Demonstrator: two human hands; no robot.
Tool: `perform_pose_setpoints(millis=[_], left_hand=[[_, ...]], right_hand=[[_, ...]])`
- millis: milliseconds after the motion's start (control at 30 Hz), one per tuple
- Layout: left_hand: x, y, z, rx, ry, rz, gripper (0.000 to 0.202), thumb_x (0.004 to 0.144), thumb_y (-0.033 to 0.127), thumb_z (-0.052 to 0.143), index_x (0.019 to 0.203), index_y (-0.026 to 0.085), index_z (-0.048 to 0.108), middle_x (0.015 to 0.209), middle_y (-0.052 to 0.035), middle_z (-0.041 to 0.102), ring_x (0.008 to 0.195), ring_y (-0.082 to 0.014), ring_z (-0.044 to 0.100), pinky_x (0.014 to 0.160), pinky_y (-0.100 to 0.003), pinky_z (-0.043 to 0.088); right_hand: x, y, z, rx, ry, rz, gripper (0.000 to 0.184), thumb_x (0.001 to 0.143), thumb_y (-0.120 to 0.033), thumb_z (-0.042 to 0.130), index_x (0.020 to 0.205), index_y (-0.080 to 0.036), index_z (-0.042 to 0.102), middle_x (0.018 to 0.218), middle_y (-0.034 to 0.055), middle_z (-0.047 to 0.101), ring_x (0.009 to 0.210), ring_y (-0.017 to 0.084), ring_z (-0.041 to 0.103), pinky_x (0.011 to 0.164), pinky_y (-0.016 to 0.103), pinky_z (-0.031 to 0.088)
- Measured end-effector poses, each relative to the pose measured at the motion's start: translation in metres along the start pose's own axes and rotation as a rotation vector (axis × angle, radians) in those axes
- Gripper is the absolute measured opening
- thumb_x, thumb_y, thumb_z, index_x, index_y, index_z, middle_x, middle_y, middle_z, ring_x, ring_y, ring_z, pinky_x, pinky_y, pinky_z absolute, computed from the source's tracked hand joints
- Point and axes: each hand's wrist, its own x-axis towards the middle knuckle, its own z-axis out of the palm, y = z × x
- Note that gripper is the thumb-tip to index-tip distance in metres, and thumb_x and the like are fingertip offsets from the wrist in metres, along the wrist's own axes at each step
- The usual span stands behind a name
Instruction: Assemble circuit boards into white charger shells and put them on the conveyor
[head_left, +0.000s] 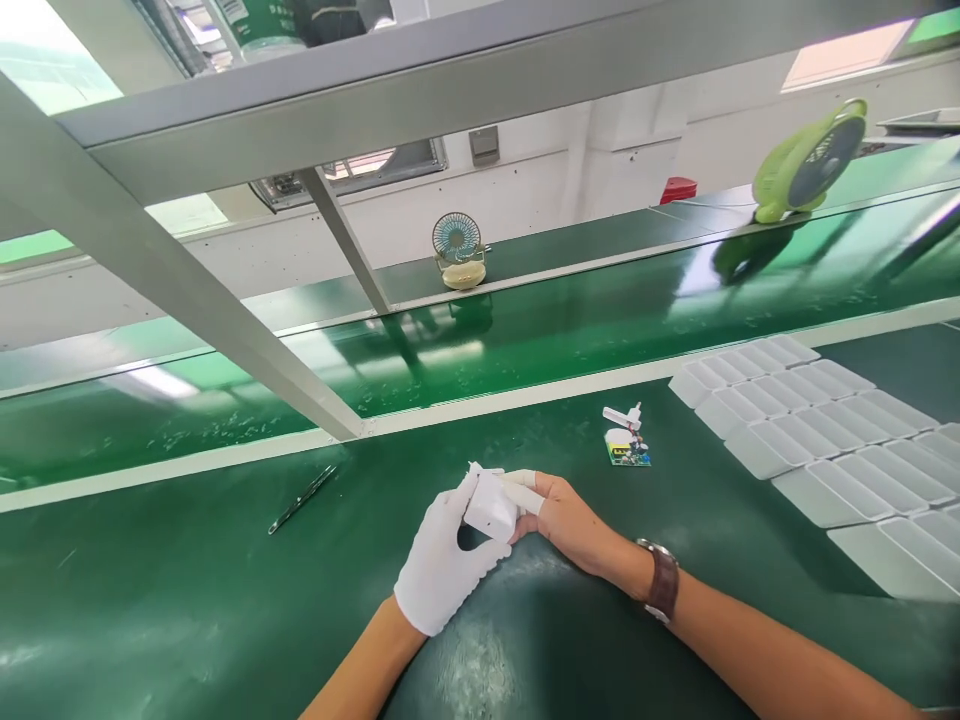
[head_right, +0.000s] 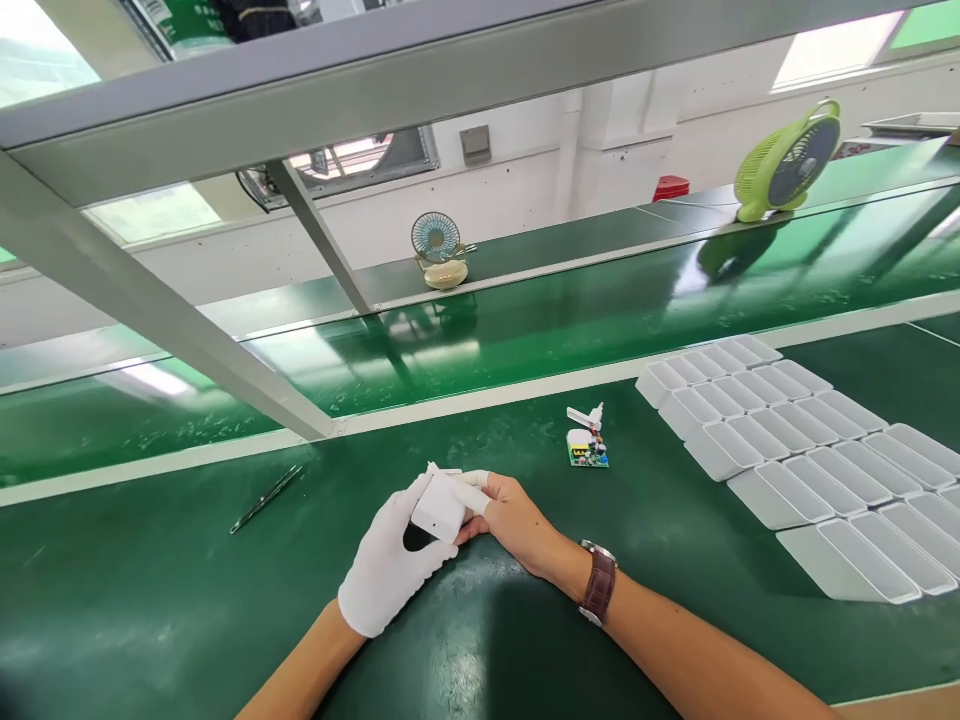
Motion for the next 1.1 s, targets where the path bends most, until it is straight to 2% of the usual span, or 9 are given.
perform_pose_setpoints(millis=[233,700,967,1100], left_hand=[[-0.0032,-0.0007,0.0002,-0.028,0.054,0.041,0.064,0.086,0.034,0.073,0.145,0.034,0.047,0.118,-0.0046,0.065,0.108,-0.0241,0.063,0.097,-0.042,0.052],[-0.0041,0.0049,-0.0025,-0.040,0.025,0.020,0.065,0.085,0.026,0.073,0.143,0.040,0.047,0.108,-0.0006,0.064,0.102,-0.0215,0.061,0.091,-0.038,0.053],[-0.0051,0.0061,-0.0034,-0.025,0.027,0.047,0.066,0.086,0.028,0.072,0.146,0.039,0.046,0.108,-0.0015,0.065,0.102,-0.0225,0.062,0.091,-0.039,0.052],[-0.0059,0.0062,-0.0033,-0.001,0.003,0.036,0.072,0.085,0.029,0.073,0.150,0.038,0.042,0.114,-0.0040,0.064,0.107,-0.0247,0.062,0.093,-0.041,0.052]], right_hand=[[-0.0021,0.0071,-0.0014,-0.136,-0.057,0.014,0.046,0.094,-0.058,0.061,0.113,-0.018,0.072,0.088,0.0063,0.070,0.076,0.021,0.071,0.068,0.039,0.063],[-0.0027,0.0065,0.0004,-0.189,-0.069,0.027,0.044,0.098,-0.057,0.055,0.112,-0.019,0.071,0.092,0.0065,0.069,0.076,0.021,0.070,0.071,0.040,0.063],[-0.0030,0.0079,-0.0018,-0.201,-0.084,0.027,0.044,0.098,-0.058,0.054,0.113,-0.020,0.069,0.097,0.0070,0.071,0.078,0.022,0.071,0.075,0.042,0.062],[-0.0030,0.0085,-0.0024,-0.193,-0.073,0.048,0.041,0.097,-0.058,0.056,0.113,-0.022,0.070,0.093,0.0053,0.072,0.077,0.022,0.069,0.076,0.041,0.059]])
